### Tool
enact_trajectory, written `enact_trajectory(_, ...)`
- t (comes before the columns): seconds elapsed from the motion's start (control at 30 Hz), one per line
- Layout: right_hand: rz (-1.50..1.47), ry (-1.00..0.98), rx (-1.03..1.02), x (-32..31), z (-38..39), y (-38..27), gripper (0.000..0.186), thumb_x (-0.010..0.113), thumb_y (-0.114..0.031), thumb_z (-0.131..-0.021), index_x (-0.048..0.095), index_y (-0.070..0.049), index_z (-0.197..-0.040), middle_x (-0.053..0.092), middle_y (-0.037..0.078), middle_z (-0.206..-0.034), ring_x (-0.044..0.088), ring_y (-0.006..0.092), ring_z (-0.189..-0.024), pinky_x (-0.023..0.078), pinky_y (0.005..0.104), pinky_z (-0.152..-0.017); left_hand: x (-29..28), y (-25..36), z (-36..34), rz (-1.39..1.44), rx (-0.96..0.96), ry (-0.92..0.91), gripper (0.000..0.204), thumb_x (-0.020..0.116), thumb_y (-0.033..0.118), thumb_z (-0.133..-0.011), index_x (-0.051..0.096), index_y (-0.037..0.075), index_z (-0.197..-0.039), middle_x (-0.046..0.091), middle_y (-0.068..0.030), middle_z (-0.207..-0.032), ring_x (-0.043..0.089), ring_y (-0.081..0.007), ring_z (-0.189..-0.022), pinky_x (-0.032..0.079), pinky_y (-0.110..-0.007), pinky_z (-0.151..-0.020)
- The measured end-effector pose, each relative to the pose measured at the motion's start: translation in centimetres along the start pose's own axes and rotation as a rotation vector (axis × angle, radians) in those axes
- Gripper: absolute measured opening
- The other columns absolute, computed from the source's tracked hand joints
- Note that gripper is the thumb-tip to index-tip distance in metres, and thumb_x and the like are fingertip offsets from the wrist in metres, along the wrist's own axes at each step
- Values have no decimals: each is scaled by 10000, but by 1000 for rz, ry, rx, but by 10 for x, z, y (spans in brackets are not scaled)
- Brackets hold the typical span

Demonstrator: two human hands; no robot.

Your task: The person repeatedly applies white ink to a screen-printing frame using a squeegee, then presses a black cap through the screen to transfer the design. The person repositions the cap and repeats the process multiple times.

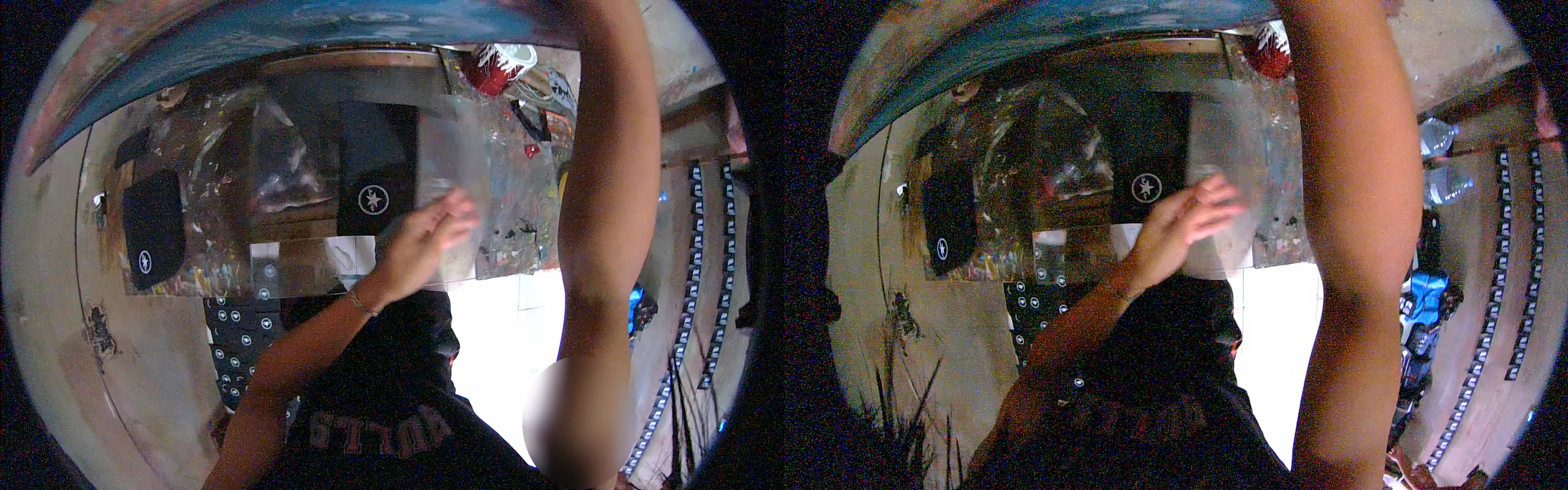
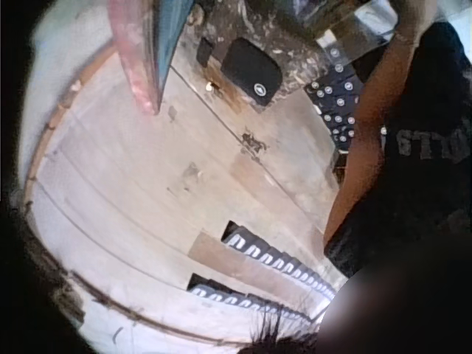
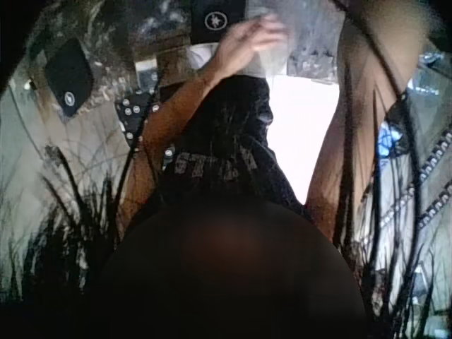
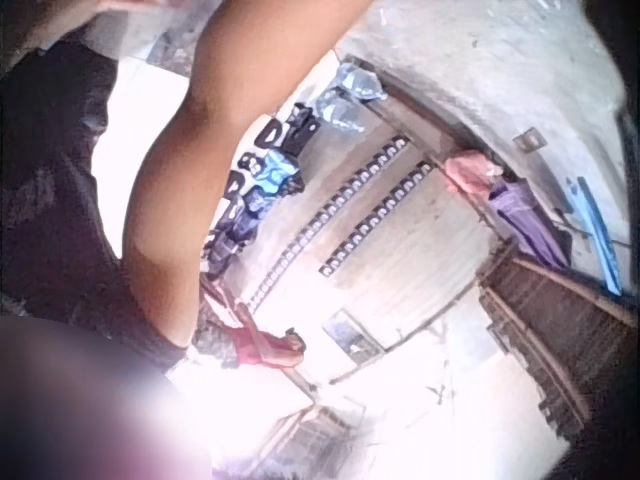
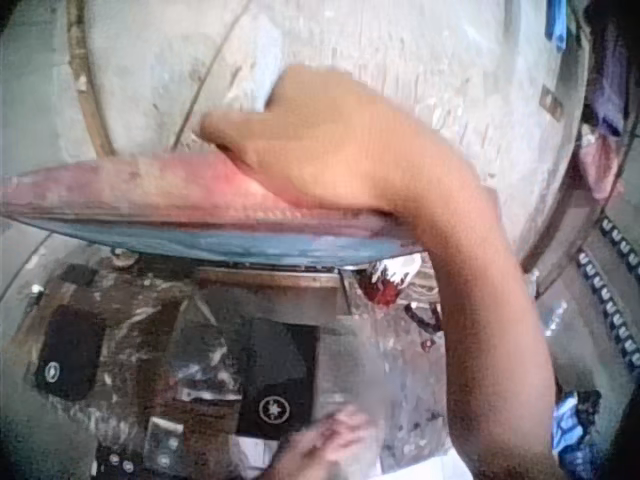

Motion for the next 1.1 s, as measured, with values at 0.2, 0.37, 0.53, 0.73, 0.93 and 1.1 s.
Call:
enact_trajectory(0.2,-121,10,356,36,42,-24,625,575,-544,-959,658,40,-751,615,225,-677,646,333,-671,533,463,-692,-37,217,95,-1558,932,433,507,791,229,-888,596,-5,-1293,663,-205,-1236,658,-339,-1145,493,-406,-982)
enact_trajectory(0.37,-94,357,69,110,139,-84,477,814,-461,-788,588,-45,-843,567,133,-756,586,337,-709,452,455,-688,-93,186,118,-1753,2,281,595,914,188,-652,650,32,-1163,654,-180,-1205,641,-370,-1121,533,-455,-906)
enact_trajectory(0.53,-268,-34,216,183,228,-138,542,759,-415,-839,648,5,-1162,621,144,-1025,586,307,-969,396,455,-873,-112,74,139,-1837,49,186,463,881,225,-682,623,57,-1028,633,-129,-1082,609,-357,-1081,489,-478,-916)
enact_trajectory(0.73,-312,-167,288,216,261,-150,567,741,-309,-862,587,7,-1308,596,178,-1225,559,341,-1142,382,494,-996,-139,27,145,-1800,-25,150,466,852,223,-743,616,27,-1093,620,-150,-1129,593,-372,-1124,482,-483,-959)
enact_trajectory(0.93,-375,-206,298,217,260,-147,552,752,-260,-846,586,-4,-1306,588,172,-1247,555,339,-1161,384,490,-1005,-141,27,142,-1686,-94,101,500,859,229,-746,613,26,-1131,605,-158,-1138,583,-377,-1126,474,-478,-969)
enact_trajectory(1.1,-329,-267,268,215,251,-142,560,776,-221,-806,591,-18,-1294,610,148,-1202,573,318,-1133,385,487,-1004,-133,32,141,-1646,36,153,531,874,233,-737,604,21,-1143,592,-155,-1135,581,-363,-1095,460,-470,-952)
Point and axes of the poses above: each hand's wrist, its own z-axis away from the middle knuckle, its own x-axis out of the palm, y = z × x, the point moved 3 cm from there along -z, towards the middle knuckle
